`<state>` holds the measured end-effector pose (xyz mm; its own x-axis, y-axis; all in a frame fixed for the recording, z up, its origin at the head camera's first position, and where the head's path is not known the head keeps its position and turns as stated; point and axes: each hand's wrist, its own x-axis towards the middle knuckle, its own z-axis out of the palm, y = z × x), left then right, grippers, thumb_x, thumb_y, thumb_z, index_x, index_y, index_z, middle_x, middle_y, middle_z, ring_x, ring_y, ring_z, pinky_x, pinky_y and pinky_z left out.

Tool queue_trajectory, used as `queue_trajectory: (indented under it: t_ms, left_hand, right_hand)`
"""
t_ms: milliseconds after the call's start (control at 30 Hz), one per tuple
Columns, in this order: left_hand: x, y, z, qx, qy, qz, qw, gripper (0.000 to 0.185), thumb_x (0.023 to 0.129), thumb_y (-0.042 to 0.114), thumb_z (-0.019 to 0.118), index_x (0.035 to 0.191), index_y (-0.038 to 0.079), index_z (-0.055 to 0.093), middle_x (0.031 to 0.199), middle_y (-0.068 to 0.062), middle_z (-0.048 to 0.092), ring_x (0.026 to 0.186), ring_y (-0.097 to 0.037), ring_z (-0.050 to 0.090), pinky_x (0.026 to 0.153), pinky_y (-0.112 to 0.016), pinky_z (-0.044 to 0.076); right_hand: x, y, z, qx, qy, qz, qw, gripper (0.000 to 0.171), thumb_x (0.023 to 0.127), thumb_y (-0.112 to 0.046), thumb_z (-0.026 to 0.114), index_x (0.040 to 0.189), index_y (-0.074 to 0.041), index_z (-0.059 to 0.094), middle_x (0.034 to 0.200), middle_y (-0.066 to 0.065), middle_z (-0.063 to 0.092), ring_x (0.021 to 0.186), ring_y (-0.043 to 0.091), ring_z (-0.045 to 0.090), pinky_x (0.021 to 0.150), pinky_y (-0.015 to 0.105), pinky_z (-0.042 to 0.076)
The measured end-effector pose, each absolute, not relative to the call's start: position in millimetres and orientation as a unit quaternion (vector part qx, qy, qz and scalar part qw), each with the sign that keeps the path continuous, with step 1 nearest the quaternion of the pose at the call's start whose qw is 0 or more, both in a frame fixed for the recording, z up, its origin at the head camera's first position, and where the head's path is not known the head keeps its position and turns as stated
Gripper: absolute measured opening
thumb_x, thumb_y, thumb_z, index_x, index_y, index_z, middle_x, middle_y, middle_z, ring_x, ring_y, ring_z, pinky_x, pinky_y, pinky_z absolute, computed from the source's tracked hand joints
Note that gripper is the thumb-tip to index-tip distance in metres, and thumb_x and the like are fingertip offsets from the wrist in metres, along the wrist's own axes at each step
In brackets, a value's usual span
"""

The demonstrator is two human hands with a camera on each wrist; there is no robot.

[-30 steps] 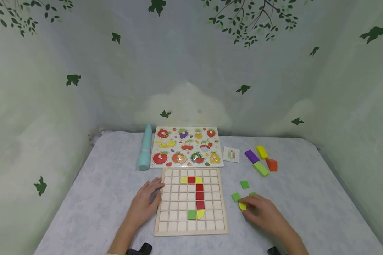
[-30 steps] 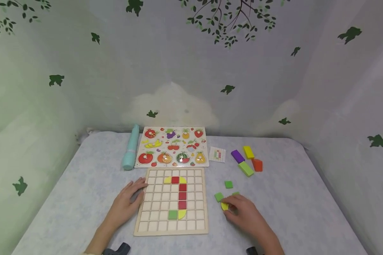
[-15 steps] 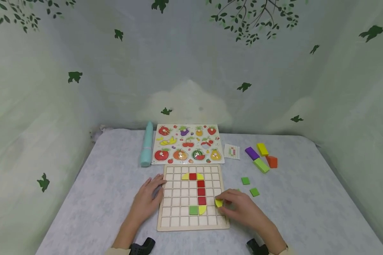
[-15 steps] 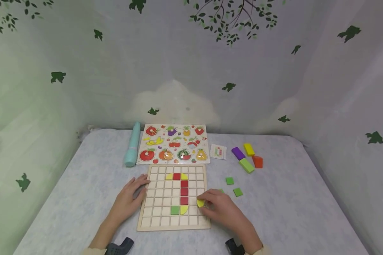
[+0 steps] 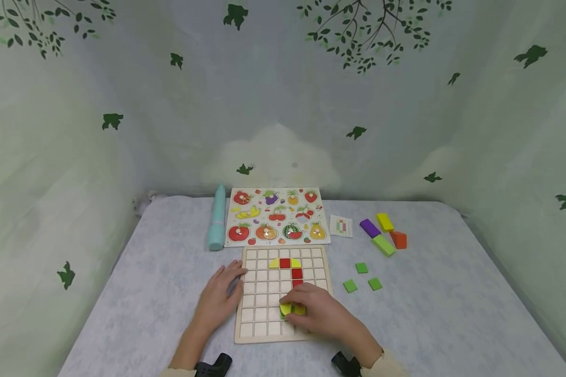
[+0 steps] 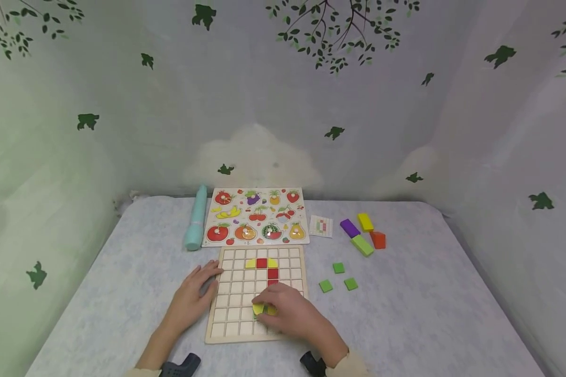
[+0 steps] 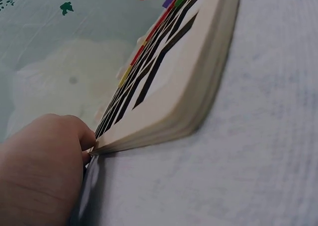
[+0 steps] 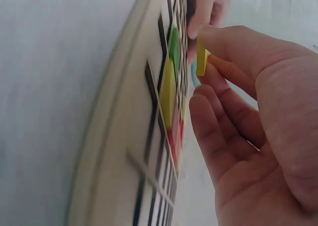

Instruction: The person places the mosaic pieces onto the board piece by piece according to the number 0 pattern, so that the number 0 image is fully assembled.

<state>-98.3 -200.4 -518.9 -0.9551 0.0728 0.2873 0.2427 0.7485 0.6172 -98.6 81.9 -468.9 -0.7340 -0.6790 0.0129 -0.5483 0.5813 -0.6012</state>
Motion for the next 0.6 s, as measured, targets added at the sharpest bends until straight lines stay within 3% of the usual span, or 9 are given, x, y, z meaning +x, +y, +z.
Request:
queue_trajectory:
  t_ms: [167, 600]
  left_hand:
    - [-98, -200, -520, -0.093, -0.930, -0.331, 0.131, 0.030, 0.098, 0.010, 0.066, 0.127, 0.007, 0.070, 0.149, -0.015, 0.059, 0.144, -0.032, 0.050, 0.124, -0.053, 0.032]
    - [-98, -199, -522, -0.092, -0.929, -0.336, 0.128, 0.030, 0.098, 0.011, 0.066, 0.128, 0.007, 0.070, 0.150, -0.014, 0.057, 0.145, -0.032, 0.048, 0.125, -0.052, 0.030]
  right_hand:
    - [-97, 69, -473, -0.369, 0.881, -0.282, 0.090, 0.027, 0.095, -0.032, 0.076, 0.121, -0.025, 0.076, 0.115, -0.018, 0.070, 0.110, 0.004, 0.059, 0.097, 0.027, 0.054]
    - [-97, 60, -486, -0.393, 0.885, -0.245, 0.044, 0.021, 0.096, -0.030, 0.076, 0.116, -0.028, 0.079, 0.115, -0.018, 0.072, 0.107, 0.006, 0.054, 0.091, 0.022, 0.052]
